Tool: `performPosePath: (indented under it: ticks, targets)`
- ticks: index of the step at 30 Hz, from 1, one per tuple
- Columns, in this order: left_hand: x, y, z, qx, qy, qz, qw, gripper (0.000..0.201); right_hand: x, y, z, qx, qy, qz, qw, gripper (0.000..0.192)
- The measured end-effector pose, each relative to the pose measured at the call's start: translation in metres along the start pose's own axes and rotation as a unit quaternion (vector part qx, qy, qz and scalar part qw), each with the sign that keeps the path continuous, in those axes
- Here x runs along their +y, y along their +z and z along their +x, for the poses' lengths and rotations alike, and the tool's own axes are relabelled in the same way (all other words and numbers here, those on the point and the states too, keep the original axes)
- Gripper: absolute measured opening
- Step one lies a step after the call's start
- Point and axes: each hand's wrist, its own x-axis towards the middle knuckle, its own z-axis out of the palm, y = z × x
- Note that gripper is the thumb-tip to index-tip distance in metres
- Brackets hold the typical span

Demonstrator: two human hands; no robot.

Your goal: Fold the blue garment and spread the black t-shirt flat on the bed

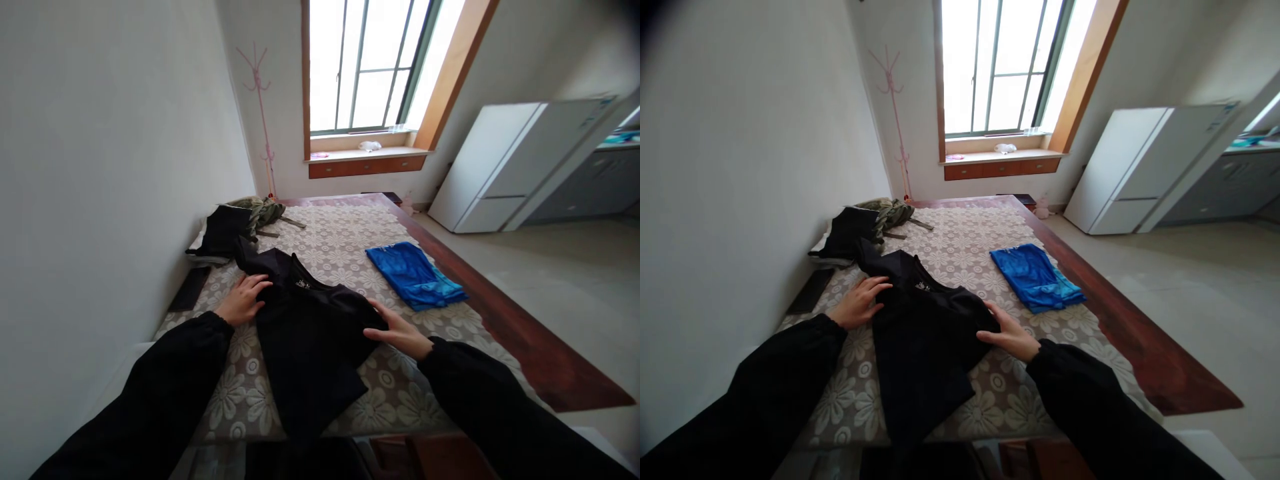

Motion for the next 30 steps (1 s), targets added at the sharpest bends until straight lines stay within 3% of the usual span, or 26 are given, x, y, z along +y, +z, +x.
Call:
performPosePath:
  ticks: [4, 6, 11, 15, 17, 19, 21, 22, 24, 25, 27, 30]
  targets:
    - [-0.008, 0.004, 0.01, 0.011, 0.029, 0.104, 0.994, 0.085, -0.007, 0.003, 0.003, -0.002, 0.019, 0.036, 0.999, 0.057]
    - [-0.013, 0.002, 0.018, 0.007, 0.034, 0.12, 0.992, 0.089, -0.011, 0.007, 0.004, 0.006, 0.042, 0.071, 0.997, 0.056]
    - [-0.015, -0.025, 0.026, -0.004, 0.078, 0.093, 0.993, 0.044, -0.021, -0.001, 0.019, 0.039, 0.051, 0.116, 0.991, 0.052]
    - [0.012, -0.063, -0.002, 0.017, 0.078, 0.053, 0.995, 0.028, -0.043, -0.048, 0.047, 0.179, -0.012, -0.042, 0.983, 0.051]
    - [0.036, -0.075, -0.028, 0.018, 0.041, 0.01, 0.999, 0.028, -0.057, -0.067, 0.051, 0.259, -0.069, -0.174, 0.947, 0.055]
    - [0.059, -0.076, -0.056, -0.014, 0.022, -0.041, 0.999, 0.031, -0.065, -0.068, 0.04, 0.282, -0.15, -0.275, 0.907, 0.057]
    - [0.077, -0.068, -0.082, -0.064, 0.016, -0.078, 0.995, 0.034, -0.067, -0.049, 0.013, 0.209, -0.227, -0.335, 0.89, 0.051]
    - [0.082, -0.061, -0.093, -0.084, 0.01, -0.087, 0.993, 0.034, -0.064, -0.035, -0.004, 0.133, -0.248, -0.355, 0.892, 0.046]
    - [0.085, -0.046, -0.114, -0.102, -0.007, -0.092, 0.991, 0.033, -0.052, -0.005, -0.035, -0.017, -0.249, -0.392, 0.886, 0.051]
    - [0.084, -0.039, -0.122, -0.098, -0.018, -0.087, 0.991, 0.032, -0.045, 0.006, -0.047, -0.061, -0.245, -0.409, 0.877, 0.057]
    - [0.079, -0.028, -0.137, -0.08, -0.035, -0.07, 0.994, 0.034, -0.029, 0.019, -0.06, -0.087, -0.237, -0.434, 0.865, 0.063]
    - [0.071, -0.021, -0.155, -0.063, -0.037, -0.054, 0.996, 0.042, -0.012, 0.016, -0.059, -0.051, -0.237, -0.451, 0.859, 0.052]
